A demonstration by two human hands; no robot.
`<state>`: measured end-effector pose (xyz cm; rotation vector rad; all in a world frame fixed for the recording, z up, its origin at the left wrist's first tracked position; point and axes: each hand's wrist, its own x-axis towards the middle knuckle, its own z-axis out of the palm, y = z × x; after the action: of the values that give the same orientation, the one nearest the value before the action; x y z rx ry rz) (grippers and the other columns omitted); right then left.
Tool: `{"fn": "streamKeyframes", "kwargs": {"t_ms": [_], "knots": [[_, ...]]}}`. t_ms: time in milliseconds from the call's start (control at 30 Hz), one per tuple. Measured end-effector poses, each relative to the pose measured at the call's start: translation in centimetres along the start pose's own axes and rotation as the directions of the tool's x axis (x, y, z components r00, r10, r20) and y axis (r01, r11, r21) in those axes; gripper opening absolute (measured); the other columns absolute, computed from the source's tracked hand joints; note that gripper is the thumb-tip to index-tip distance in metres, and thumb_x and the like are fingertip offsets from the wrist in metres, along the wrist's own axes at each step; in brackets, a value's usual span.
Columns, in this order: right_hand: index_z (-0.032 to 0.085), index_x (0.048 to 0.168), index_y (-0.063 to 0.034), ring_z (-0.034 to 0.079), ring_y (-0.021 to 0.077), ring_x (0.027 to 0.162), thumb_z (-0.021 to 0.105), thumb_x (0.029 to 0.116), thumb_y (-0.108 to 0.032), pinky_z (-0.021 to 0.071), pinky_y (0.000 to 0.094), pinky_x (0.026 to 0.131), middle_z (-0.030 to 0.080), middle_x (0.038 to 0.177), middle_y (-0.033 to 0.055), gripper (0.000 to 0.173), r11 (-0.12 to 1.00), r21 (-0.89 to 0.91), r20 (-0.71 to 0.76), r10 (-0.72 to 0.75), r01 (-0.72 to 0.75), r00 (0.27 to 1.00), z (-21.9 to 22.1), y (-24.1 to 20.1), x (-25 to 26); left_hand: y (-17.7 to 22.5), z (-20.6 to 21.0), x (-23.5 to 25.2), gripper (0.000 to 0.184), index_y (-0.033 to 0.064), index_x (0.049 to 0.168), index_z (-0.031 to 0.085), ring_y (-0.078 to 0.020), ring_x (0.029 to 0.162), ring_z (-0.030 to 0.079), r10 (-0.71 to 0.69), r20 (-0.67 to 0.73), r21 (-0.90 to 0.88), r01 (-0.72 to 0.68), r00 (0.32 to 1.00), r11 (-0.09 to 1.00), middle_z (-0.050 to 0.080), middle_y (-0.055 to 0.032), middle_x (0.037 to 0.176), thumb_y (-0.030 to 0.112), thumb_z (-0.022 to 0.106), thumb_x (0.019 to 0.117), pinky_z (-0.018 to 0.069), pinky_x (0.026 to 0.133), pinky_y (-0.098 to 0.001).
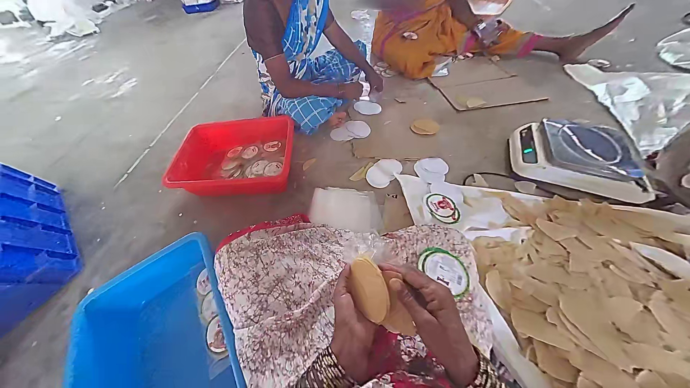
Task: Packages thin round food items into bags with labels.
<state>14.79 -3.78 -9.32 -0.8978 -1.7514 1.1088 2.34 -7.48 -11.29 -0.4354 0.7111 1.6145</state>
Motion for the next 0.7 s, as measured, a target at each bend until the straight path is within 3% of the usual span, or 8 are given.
{"fn": "streamKeyframes", "kwargs": {"t_ms": [100, 267, 433, 533, 700], "knots": [[0.076, 0.116, -0.0072, 0.07, 0.0011, 0.096, 0.06, 0.1004, -0.026, 0.059, 0.0182, 0.084, 0.076, 0.109, -0.0004, 0.029, 0.997, -0.061, 0.009, -0.044, 0.044, 0.999, 0.1, -1.0, -0.2, 0.0, -0.7, 0.1, 0.049, 0.0052, 0.099, 0.064, -0.0224, 0.077, 0.073, 0.009, 0.118, -0.015, -0.008, 0.993, 1.0, 0.071, -0.0122, 0.083, 0.038, 0.029, 0.1102, 0.0617, 0.068, -0.0368], [0.078, 0.107, -0.008, 0.069, -0.0031, 0.078, 0.064, 0.0954, -0.018, 0.0583, 0.0138, 0.071, 0.077, 0.096, -0.0021, 0.021, 0.984, -0.169, -0.057, -0.07, 0.06, 0.996, -0.4, -2.7, -0.3, 0.3, -0.6, -0.2, 0.045, 0.0068, 0.102, 0.064, -0.0237, 0.08, 0.073, -0.008, 0.114, -0.058, 0.015, 0.993, 0.998, 0.071, -0.0123, 0.086, 0.038, 0.033, 0.1083, 0.0617, 0.071, -0.0403], [0.081, 0.101, -0.0145, 0.067, -0.0016, 0.087, 0.066, 0.0961, -0.025, 0.0556, 0.0141, 0.075, 0.074, 0.096, -0.0023, 0.02, 0.946, -0.316, -0.066, -0.099, 0.074, 0.993, -2.4, -4.6, -0.5, 0.2, -0.5, -0.2, 0.045, 0.0067, 0.099, 0.064, -0.0222, 0.077, 0.073, 0.011, 0.134, -0.051, -0.004, 0.991, 0.999, 0.072, -0.0112, 0.085, 0.036, 0.032, 0.1082, 0.062, 0.07, -0.0391], [0.079, 0.102, -0.0096, 0.063, -0.003, 0.074, 0.07, 0.0956, -0.019, 0.0545, 0.0126, 0.064, 0.07, 0.089, -0.0035, 0.015, 0.981, -0.179, -0.104, -0.095, 0.075, 0.99, -4.1, -6.3, -0.6, 0.2, -0.7, -0.2, 0.045, 0.0059, 0.101, 0.065, -0.0225, 0.077, 0.073, 0.0, 0.16, -0.07, 0.011, 0.987, 0.997, 0.072, -0.0122, 0.085, 0.035, 0.031, 0.1084, 0.0622, 0.07, -0.0392], [0.075, 0.112, -0.0224, 0.068, -0.0006, 0.075, 0.068, 0.0993, -0.018, 0.0604, 0.017, 0.067, 0.073, 0.096, -0.0136, 0.015, 0.987, -0.058, -0.208, -0.16, 0.151, 0.965, -5.1, -8.3, -0.4, 0.0, -1.0, -0.1, 0.046, 0.0061, 0.102, 0.065, -0.0239, 0.08, 0.073, -0.016, 0.181, -0.078, 0.03, 0.983, 0.996, 0.072, -0.013, 0.088, 0.036, 0.031, 0.1086, 0.0621, 0.072, -0.0403]]}}
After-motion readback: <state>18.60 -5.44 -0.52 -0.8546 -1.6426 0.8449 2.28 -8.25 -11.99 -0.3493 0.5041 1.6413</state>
